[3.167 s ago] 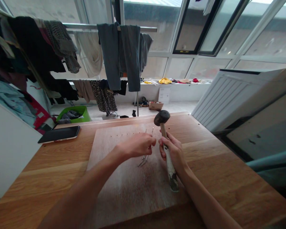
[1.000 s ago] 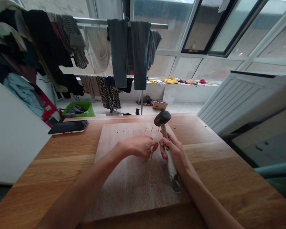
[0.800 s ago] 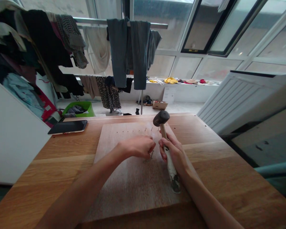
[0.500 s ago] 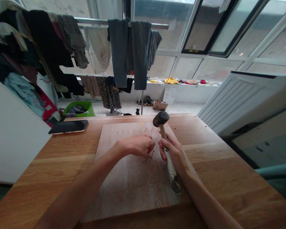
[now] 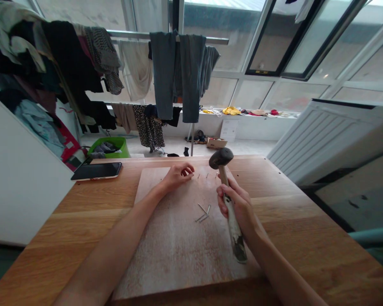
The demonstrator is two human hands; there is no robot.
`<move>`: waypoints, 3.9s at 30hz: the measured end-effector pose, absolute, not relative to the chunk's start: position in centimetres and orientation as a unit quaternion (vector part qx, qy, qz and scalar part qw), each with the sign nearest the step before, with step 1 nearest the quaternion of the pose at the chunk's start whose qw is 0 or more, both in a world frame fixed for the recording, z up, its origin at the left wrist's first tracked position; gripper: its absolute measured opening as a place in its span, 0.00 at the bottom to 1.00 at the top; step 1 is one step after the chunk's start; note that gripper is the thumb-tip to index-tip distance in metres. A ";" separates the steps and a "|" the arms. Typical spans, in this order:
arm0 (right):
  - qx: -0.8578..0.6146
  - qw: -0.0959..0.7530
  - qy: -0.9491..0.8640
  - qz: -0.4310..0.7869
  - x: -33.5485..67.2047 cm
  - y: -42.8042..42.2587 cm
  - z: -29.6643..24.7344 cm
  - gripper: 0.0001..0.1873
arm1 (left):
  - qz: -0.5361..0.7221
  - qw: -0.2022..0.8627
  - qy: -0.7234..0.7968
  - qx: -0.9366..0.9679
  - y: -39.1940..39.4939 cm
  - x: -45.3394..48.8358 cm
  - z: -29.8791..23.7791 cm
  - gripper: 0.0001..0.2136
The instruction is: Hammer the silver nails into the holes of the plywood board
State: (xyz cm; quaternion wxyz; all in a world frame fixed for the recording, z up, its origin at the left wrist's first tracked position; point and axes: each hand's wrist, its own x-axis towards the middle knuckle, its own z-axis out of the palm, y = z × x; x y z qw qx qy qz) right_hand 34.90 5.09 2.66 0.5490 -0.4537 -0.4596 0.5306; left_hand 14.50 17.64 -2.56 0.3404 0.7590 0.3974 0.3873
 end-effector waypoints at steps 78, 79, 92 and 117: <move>-0.424 0.556 -0.439 0.564 31.6 5.3 1.1 0.14 | 0.376 0.301 0.408 0.776 17.2 14.2 -2.3 0.22; -0.423 0.571 -0.429 0.558 31.7 5.3 1.2 0.13 | 0.370 0.304 0.413 0.775 17.1 14.1 -1.9 0.22; -0.401 0.628 -0.364 0.559 32.5 5.9 1.8 0.14 | 0.011 0.209 0.279 0.937 10.7 18.1 3.7 0.03; -0.408 0.618 -0.355 0.570 32.4 5.8 1.8 0.15 | 0.064 0.239 0.344 0.906 13.7 14.7 3.7 0.06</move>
